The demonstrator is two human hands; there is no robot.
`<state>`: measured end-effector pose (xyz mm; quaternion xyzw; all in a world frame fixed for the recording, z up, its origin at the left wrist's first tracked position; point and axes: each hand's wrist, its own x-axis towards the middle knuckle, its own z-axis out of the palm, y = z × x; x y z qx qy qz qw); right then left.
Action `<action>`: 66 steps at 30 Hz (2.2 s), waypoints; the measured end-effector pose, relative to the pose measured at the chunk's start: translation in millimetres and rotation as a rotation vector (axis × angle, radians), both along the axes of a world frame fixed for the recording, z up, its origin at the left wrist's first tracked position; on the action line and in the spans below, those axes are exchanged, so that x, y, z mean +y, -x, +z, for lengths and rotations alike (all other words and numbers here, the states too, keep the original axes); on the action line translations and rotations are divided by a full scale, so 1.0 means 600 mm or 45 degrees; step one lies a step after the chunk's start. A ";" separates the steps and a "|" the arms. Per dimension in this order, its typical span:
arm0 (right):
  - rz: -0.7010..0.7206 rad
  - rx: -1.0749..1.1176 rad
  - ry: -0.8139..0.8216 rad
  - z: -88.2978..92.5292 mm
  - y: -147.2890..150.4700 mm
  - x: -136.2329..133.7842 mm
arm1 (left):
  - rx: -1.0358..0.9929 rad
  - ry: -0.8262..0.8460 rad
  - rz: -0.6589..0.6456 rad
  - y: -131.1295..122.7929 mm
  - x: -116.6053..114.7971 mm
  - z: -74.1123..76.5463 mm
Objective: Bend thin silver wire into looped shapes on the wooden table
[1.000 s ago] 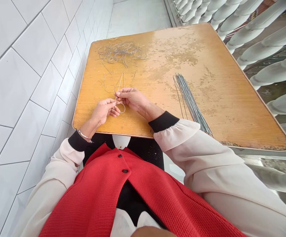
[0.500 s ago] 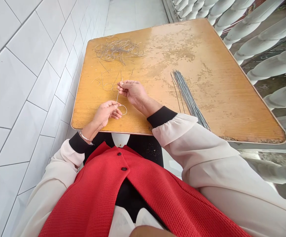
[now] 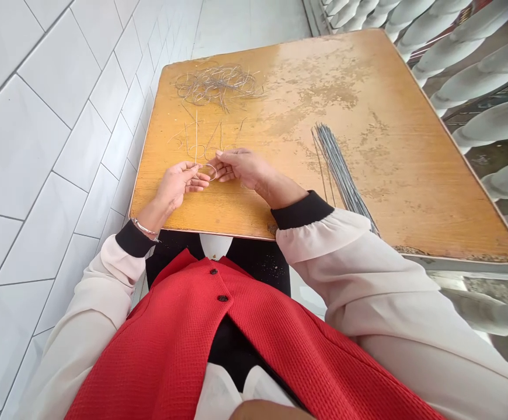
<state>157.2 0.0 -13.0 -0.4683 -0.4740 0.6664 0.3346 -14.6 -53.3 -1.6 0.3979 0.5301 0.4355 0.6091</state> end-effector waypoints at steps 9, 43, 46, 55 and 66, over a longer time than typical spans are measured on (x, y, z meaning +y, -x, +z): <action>-0.074 -0.142 -0.295 -0.025 0.007 0.009 | 0.116 0.012 -0.027 0.013 0.022 -0.001; -0.269 -0.728 -0.732 -0.025 -0.020 0.049 | 0.765 -0.216 -0.345 -0.015 0.132 0.022; -0.315 -0.753 -0.733 -0.020 -0.047 0.089 | 0.719 -0.221 -0.345 -0.042 0.173 0.015; -0.297 -0.865 -0.471 -0.021 -0.100 0.135 | 0.762 -0.238 -0.294 -0.057 0.190 -0.012; -0.269 -0.933 -0.316 0.012 -0.102 0.097 | 0.660 -0.280 -0.313 -0.011 0.109 0.008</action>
